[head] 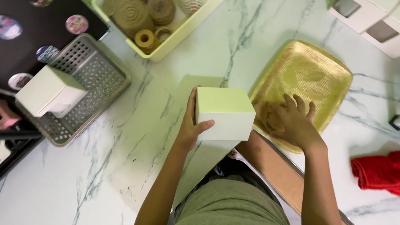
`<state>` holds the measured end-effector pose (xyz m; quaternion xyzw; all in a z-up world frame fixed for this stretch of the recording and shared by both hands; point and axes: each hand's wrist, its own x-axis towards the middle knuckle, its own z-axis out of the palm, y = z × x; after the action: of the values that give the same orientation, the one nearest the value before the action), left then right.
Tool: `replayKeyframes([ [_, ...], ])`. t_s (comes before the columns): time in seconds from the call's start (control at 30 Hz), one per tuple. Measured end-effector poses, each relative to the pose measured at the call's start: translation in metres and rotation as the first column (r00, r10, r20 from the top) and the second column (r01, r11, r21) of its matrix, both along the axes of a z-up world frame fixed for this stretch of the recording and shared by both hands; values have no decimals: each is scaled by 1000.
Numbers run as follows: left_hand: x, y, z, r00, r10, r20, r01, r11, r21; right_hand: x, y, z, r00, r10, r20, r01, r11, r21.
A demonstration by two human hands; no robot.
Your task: The person wipes the surfaces of small white boxes with a brown cloth, placing each cleaned box into a gray basket. The person repeats this process for several boxes, moving them from a stack on the counter to the basket. Finally, the person wipes the countertop with a red cloth.
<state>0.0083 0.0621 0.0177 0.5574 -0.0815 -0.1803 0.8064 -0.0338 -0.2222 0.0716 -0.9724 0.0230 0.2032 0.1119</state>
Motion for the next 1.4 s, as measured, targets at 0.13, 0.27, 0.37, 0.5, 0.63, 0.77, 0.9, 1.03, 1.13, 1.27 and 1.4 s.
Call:
replayKeyframes([
  [0.13, -4, 28, -10, 990, 136, -46, -136, 991, -5, 25, 27, -12, 969, 231, 90, -245, 949, 201],
  [0.27, -15, 72, -17, 938, 324, -126, -331, 943, -43, 57, 96, -15, 943, 315, 106, -284, 599, 749],
  [0.37, -26, 115, -21, 860, 468, -204, -493, 865, -92, 76, 156, -14, 927, 373, 47, -203, 390, 898],
  [0.5, -39, 175, -32, 753, 622, -214, -655, 739, -156, 94, 233, -12, 898, 441, -10, -110, 247, 963],
  [0.63, -43, 233, -23, 690, 718, -96, -724, 678, -129, 121, 304, -1, 855, 516, 46, -160, 180, 970],
  [0.77, -35, 284, -12, 605, 796, -14, -796, 605, -3, 147, 366, 3, 830, 536, 153, -238, 91, 967],
  [0.9, -14, 319, 21, 600, 800, -5, -790, 593, 158, 163, 418, -8, 864, 487, 125, -186, 79, 979],
  [1.03, 3, 352, 5, 645, 763, -52, -694, 613, 378, 177, 444, -30, 885, 461, 65, -142, 135, 981],
  [1.13, 7, 364, -4, 689, 724, -23, -586, 576, 569, 187, 449, -41, 885, 462, 50, -155, 192, 969],
  [1.27, 13, 368, -4, 705, 708, 40, -599, 565, 568, 198, 457, -60, 864, 503, 7, -141, 229, 963],
  [1.4, 21, 376, -9, 704, 706, 70, -567, 500, 655, 206, 467, -70, 854, 518, -37, -167, 341, 925],
])
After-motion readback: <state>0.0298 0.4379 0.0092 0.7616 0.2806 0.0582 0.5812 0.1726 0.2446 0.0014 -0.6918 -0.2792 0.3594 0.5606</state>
